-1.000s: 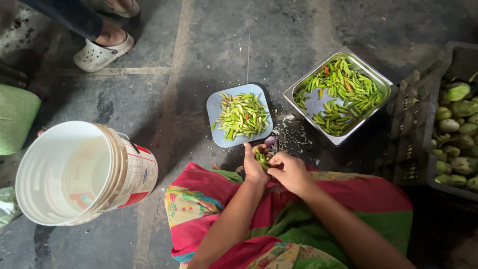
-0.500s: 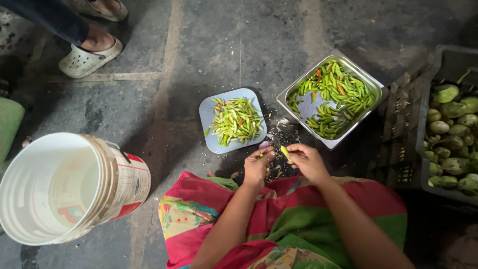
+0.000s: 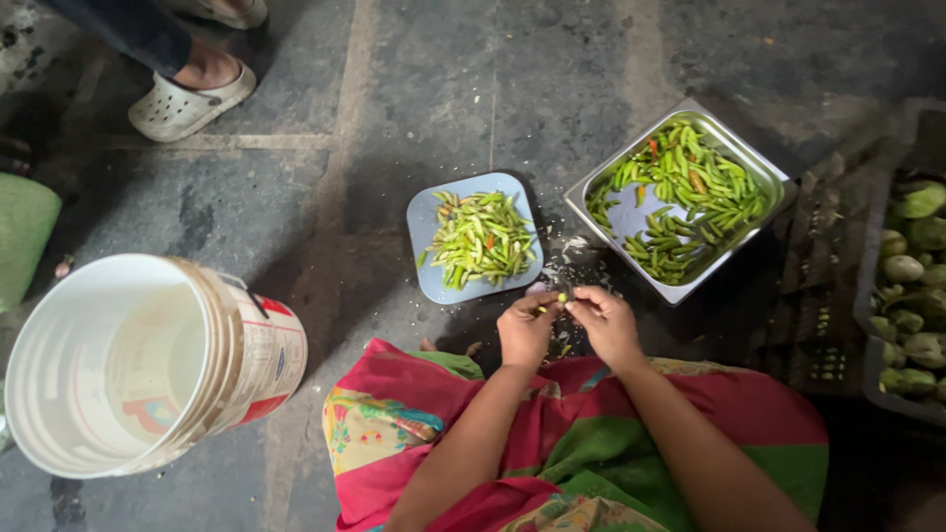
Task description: The person sits on the floor and removes the stems from green chilies by hand, one at a time. They take untrimmed chilies from a steel tray, pull off the stem ends, drop the trimmed chilies onto a plate, and leave the discarded stems and trimmings on the floor beside them.
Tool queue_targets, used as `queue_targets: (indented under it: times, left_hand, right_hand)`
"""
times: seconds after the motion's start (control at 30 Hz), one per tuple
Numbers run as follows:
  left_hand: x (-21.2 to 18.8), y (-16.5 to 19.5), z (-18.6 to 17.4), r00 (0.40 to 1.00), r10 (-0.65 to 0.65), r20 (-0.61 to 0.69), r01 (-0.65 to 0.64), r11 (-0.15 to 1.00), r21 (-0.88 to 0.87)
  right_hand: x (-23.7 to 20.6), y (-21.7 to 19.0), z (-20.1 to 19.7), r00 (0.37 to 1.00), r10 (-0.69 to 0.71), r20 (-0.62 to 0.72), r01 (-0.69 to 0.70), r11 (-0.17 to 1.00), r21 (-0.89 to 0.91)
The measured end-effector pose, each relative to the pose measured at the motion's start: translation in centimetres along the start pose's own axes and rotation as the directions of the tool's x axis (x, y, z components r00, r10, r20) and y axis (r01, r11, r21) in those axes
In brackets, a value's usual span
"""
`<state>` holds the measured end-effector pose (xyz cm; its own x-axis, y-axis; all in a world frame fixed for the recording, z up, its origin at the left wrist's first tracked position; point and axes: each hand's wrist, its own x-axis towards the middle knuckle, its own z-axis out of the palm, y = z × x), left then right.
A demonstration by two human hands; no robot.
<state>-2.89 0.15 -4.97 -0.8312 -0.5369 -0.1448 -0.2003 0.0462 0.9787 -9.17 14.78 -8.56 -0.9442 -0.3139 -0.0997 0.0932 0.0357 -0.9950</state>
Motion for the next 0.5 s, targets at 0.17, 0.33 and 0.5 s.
queue_targets:
  times: [0.17,0.33,0.5]
  left_hand:
    - [0.6,-0.6,0.3,0.987,0.135,-0.09,-0.132,0.99,0.04]
    - [0.4,-0.6,-0.4,0.993,0.11,-0.032,-0.11,0.994,-0.007]
    - [0.9,-0.3,-0.6,0.995,0.086,-0.041,-0.085,0.996,0.025]
  right_hand:
    - [0.6,-2.6,0.1,1.0,0.004,0.001,-0.003,0.946,-0.325]
    - [0.8,-4.4,1.0,0.997,0.005,0.073,0.008,0.984,-0.177]
    - [1.6,-3.3,1.4,0.998,0.027,0.057,-0.023,0.997,-0.077]
